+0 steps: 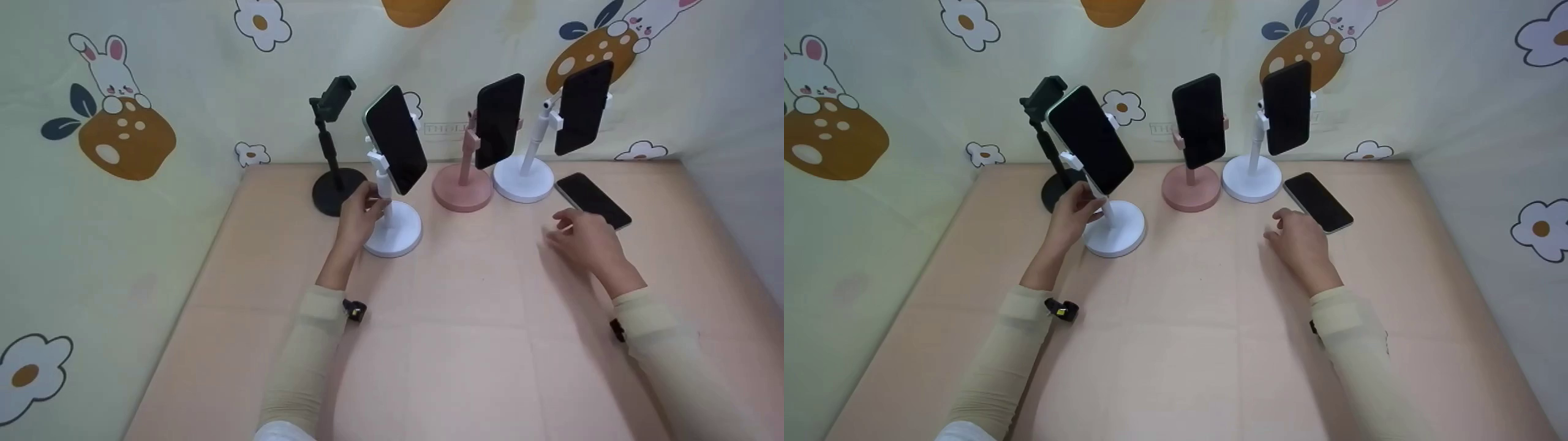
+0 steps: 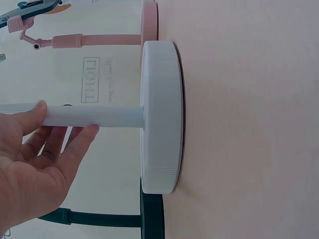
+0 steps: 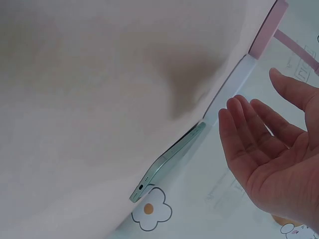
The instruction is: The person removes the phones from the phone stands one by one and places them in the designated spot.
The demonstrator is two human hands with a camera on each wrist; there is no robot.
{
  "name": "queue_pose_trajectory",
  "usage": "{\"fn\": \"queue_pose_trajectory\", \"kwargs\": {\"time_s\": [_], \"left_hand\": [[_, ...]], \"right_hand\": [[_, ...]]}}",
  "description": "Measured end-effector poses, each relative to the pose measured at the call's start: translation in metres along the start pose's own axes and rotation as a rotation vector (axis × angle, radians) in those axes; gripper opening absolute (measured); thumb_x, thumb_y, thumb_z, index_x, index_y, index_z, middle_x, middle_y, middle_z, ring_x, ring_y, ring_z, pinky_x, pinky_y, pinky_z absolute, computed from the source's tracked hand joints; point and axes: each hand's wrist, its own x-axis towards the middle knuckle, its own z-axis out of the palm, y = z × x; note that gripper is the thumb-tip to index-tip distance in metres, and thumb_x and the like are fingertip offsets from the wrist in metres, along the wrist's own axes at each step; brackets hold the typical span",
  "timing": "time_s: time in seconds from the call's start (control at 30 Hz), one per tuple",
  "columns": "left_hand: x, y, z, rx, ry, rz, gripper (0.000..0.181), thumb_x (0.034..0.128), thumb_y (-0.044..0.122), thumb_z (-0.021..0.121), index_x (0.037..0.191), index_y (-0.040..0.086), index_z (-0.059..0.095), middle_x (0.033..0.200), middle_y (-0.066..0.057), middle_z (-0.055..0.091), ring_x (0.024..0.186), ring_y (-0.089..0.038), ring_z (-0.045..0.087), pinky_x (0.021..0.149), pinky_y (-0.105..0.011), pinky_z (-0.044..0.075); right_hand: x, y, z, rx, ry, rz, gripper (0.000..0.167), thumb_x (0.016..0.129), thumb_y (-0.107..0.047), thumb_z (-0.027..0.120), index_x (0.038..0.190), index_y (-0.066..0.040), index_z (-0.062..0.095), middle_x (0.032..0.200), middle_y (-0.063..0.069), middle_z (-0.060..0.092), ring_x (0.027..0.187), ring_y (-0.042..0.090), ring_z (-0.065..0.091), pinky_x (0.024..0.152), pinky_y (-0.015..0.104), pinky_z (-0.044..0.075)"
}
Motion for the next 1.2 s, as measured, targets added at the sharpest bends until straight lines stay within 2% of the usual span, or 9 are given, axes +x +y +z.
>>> {"fn": "queue_pose_trajectory", "kwargs": {"time_s": [0.2,0.33,0.6,0.83,1.07,1.2], "left_hand": [[-0.001,0.001,-0.002,0.026,-0.002,0.027,0.030,0.0974,0.012,0.063,0.126,0.004,0.057,0.126,-0.014,0.063,0.119,-0.027,0.063,0.101,-0.033,0.054],[-0.001,0.003,-0.005,0.032,-0.024,0.011,0.034,0.0961,0.013,0.066,0.128,0.006,0.056,0.128,-0.012,0.062,0.122,-0.025,0.062,0.105,-0.033,0.052],[-0.001,0.015,-0.013,0.021,-0.068,0.024,0.042,0.0926,0.007,0.068,0.131,0.004,0.053,0.133,-0.014,0.059,0.124,-0.027,0.061,0.107,-0.032,0.051],[-0.005,0.024,-0.019,0.033,-0.051,0.019,0.048,0.0917,0.011,0.070,0.135,0.009,0.050,0.136,-0.011,0.058,0.127,-0.026,0.058,0.112,-0.038,0.046],[-0.008,0.030,-0.025,0.023,-0.028,0.005,0.054,0.0922,0.013,0.071,0.140,0.010,0.045,0.137,-0.010,0.058,0.127,-0.022,0.057,0.112,-0.033,0.046],[-0.011,0.035,-0.027,0.024,-0.025,0.018,0.057,0.0918,0.013,0.071,0.141,0.009,0.043,0.137,-0.011,0.057,0.128,-0.023,0.057,0.113,-0.033,0.045]], "right_hand": [[0.000,-0.005,0.001,0.003,-0.020,-0.006,0.043,0.097,-0.022,0.063,0.131,0.002,0.057,0.121,0.026,0.065,0.108,0.041,0.063,0.094,0.057,0.052],[0.002,-0.007,0.003,0.002,-0.035,-0.004,0.043,0.097,-0.022,0.062,0.132,0.002,0.056,0.123,0.026,0.064,0.110,0.041,0.063,0.095,0.057,0.051],[0.004,-0.011,0.005,-0.007,-0.035,-0.015,0.042,0.097,-0.021,0.063,0.132,0.001,0.057,0.122,0.025,0.065,0.110,0.041,0.064,0.095,0.058,0.051],[0.006,-0.016,0.006,-0.009,-0.065,0.002,0.044,0.097,-0.023,0.062,0.135,0.000,0.055,0.125,0.024,0.064,0.112,0.041,0.062,0.097,0.058,0.051],[0.006,-0.019,0.006,-0.014,-0.067,-0.007,0.044,0.097,-0.022,0.063,0.135,0.000,0.056,0.125,0.024,0.064,0.112,0.040,0.061,0.097,0.057,0.051],[0.005,-0.020,0.007,-0.018,-0.066,-0.013,0.044,0.097,-0.022,0.064,0.134,0.000,0.056,0.124,0.024,0.064,0.112,0.040,0.061,0.098,0.057,0.051]]}}
